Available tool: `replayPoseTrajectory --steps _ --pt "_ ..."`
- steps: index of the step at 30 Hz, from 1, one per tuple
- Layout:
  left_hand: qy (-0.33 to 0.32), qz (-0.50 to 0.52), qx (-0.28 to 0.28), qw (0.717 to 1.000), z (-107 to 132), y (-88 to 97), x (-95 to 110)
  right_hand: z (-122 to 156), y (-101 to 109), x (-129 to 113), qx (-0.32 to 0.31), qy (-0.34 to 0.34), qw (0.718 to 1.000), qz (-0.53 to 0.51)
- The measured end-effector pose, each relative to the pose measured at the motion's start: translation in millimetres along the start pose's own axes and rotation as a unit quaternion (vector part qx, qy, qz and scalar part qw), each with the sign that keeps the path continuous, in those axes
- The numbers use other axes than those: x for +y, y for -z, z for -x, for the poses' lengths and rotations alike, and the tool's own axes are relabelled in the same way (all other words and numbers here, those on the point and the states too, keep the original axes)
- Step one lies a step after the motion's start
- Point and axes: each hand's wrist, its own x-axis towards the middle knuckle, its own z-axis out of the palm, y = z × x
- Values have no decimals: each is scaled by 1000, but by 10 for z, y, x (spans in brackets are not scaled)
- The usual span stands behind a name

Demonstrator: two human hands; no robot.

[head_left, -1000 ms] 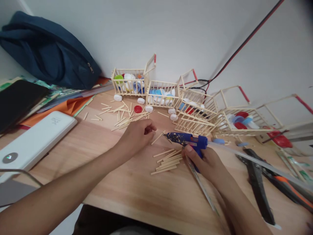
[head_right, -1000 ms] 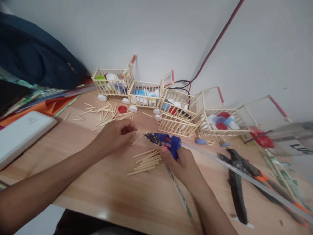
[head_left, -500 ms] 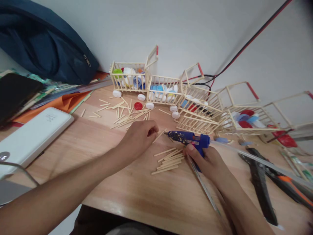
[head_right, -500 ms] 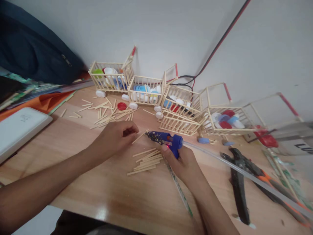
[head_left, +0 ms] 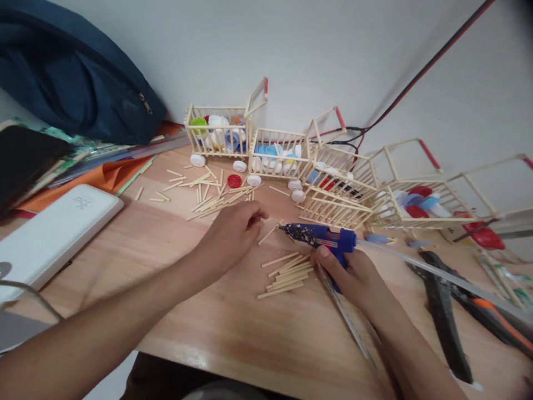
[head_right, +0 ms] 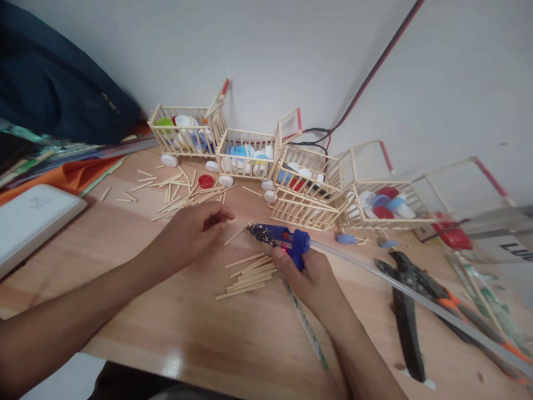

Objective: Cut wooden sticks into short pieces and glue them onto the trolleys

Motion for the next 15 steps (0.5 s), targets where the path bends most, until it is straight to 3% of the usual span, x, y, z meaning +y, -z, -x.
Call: replayPoseTrajectory --steps 9,12,15 --pt "43 15 -17 999 25 32 89 1 -22 24 5 -6 1000 15" --pt "58 -33 -25 997 44 3 124 -8 -11 59 -12 0 1000 25" --pt "17 -96 -32 995 70 -53 79 -15 0 83 -21 7 1000 22"
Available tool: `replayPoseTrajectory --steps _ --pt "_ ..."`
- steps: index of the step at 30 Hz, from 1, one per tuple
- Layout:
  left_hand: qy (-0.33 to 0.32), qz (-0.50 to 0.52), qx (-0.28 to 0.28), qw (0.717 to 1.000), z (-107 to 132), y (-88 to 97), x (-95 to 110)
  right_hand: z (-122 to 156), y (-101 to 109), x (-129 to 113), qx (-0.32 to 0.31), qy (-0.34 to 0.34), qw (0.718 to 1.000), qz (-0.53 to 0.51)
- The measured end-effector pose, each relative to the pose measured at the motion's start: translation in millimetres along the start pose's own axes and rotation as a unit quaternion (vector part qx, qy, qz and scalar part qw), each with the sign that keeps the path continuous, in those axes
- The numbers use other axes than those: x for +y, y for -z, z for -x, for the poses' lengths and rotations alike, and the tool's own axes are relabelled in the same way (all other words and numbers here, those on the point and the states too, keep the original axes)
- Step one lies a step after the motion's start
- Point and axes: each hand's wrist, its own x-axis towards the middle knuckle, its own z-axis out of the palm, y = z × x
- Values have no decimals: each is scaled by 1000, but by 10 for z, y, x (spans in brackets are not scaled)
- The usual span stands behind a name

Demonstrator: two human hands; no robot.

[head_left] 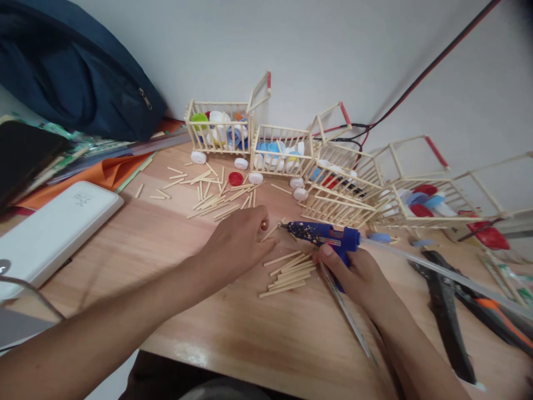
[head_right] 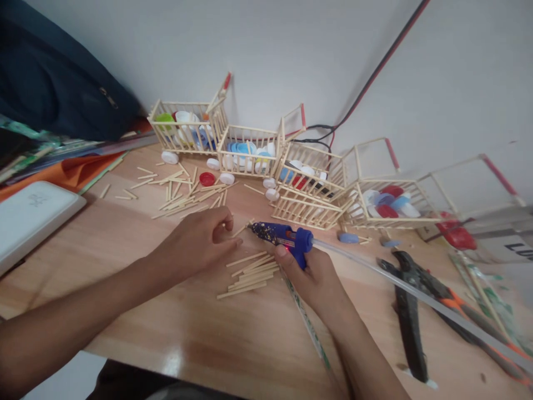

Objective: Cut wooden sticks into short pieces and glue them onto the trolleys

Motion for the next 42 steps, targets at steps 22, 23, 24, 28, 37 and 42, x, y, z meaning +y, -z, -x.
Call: replayPoseTrajectory --steps 22,23,24,28,37,42 --pt "-99 -111 -2 989 24 -81 -90 5 2 -29 -17 -14 1000 -15" --pt "-99 -112 -2 989 23 -80 -86 3 1 -29 -16 -14 1000 -10" --pt "-97 -112 -2 989 23 -79 -83 2 1 -30 -15 -13 1000 -6" --pt "-96 -111 0 989 20 -79 -77 2 3 -37 -9 -7 1000 1" --pt "-100 -114 7 988 22 -86 -78 -2 9 -48 7 -1 1000 18" --pt "-91 -118 1 989 18 -71 -63 3 -8 -85 14 -7 1000 6"
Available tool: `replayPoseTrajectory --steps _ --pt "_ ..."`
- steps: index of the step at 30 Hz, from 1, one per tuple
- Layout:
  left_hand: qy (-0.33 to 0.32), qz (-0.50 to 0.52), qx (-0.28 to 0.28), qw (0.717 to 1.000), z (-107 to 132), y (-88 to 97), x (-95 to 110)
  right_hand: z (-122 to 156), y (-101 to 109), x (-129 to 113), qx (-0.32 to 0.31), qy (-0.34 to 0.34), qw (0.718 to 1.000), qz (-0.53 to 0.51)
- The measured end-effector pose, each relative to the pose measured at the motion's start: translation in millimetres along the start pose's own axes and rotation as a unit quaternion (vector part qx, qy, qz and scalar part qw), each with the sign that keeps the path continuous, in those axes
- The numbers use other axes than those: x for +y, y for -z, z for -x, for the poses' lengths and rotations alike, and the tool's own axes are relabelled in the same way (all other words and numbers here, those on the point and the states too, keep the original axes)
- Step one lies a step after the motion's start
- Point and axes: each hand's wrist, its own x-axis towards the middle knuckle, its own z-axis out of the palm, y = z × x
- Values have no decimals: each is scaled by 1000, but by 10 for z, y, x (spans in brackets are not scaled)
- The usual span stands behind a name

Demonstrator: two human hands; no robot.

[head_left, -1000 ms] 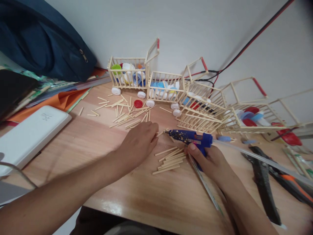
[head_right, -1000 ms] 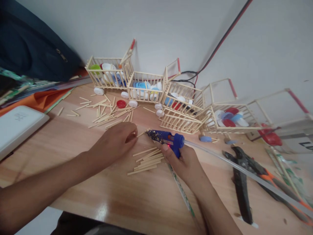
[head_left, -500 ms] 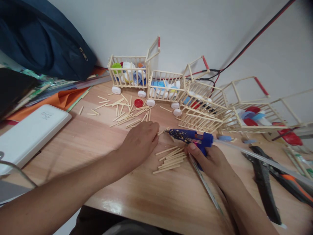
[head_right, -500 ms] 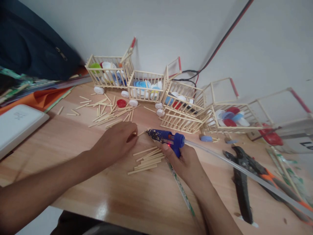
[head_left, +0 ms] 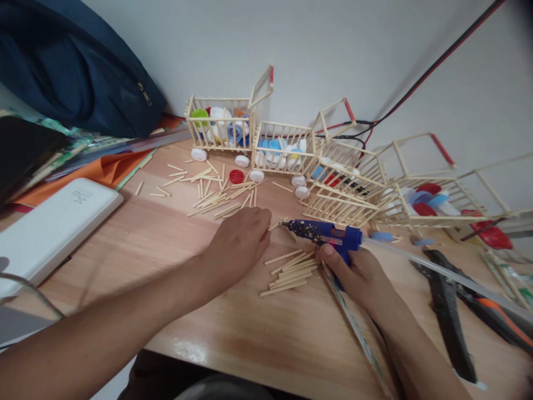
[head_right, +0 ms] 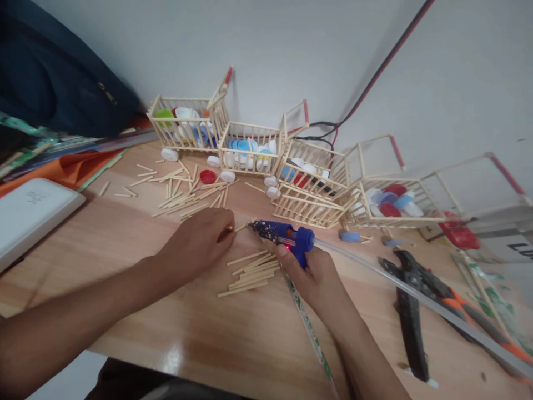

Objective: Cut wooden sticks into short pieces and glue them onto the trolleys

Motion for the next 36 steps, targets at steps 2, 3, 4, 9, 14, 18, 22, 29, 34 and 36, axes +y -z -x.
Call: replayPoseTrajectory --steps 2,3,4,9,14,18,22,29,34,36 --pt "3 -1 -2 1000 -2 4 3 6 -4 -13 4 -1 1000 -5" --pt "4 -1 -3 1000 -2 4 3 8 -5 -17 6 -2 1000 -7" --pt "4 -2 -3 1000 -2 2 3 8 -4 -18 7 -4 1000 -9" --pt "1 -7 1 1000 0 -17 -2 0 14 -15 -7 4 1000 7" --pt "-2 -4 -1 1000 4 -11 -1 -5 22 -47 6 11 1000 19" --pt "-4 -5 2 1000 5 -11 0 -2 19 -75 17 14 1000 6" --pt "1 -4 3 1000 1 -24 -9 8 14 -72 12 12 1000 0" --pt "-7 -2 7 1000 1 -35 -19 23 3 -43 4 9 1000 -10" --pt "-2 -8 11 1000 -2 -26 -9 25 7 -40 6 12 1000 4" --pt "0 -10 7 1000 -6 -19 -6 28 9 -44 1 12 1000 1"
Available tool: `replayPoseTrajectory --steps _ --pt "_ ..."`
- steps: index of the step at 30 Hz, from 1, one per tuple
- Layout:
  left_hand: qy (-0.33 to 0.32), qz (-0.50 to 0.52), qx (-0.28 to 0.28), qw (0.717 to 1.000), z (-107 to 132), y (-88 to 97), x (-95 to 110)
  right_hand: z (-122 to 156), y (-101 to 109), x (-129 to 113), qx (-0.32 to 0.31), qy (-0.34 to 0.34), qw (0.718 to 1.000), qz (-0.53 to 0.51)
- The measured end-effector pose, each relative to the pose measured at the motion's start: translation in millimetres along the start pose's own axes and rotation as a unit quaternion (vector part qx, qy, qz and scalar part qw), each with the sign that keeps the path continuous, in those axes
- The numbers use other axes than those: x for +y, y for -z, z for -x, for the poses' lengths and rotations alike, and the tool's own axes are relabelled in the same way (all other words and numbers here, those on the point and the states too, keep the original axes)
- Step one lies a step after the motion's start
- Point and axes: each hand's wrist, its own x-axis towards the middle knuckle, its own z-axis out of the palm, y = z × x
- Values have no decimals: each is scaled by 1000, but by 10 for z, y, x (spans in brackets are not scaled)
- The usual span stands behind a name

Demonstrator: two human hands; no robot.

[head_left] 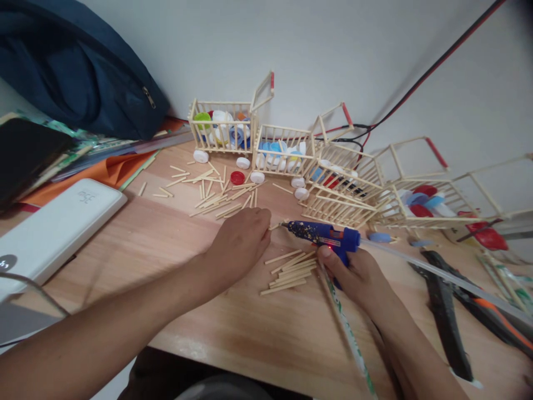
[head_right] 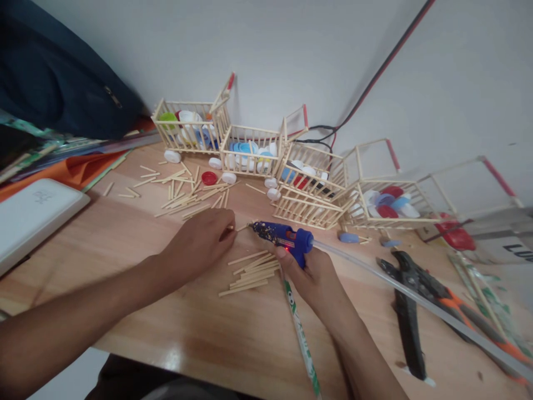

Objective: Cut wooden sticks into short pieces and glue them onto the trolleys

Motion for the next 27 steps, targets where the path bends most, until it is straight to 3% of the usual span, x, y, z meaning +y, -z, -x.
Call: replayPoseTrajectory --steps 27 --pt "-11 -12 11 1000 9 -30 -17 -2 -5 25 -4 -8 1000 -12"
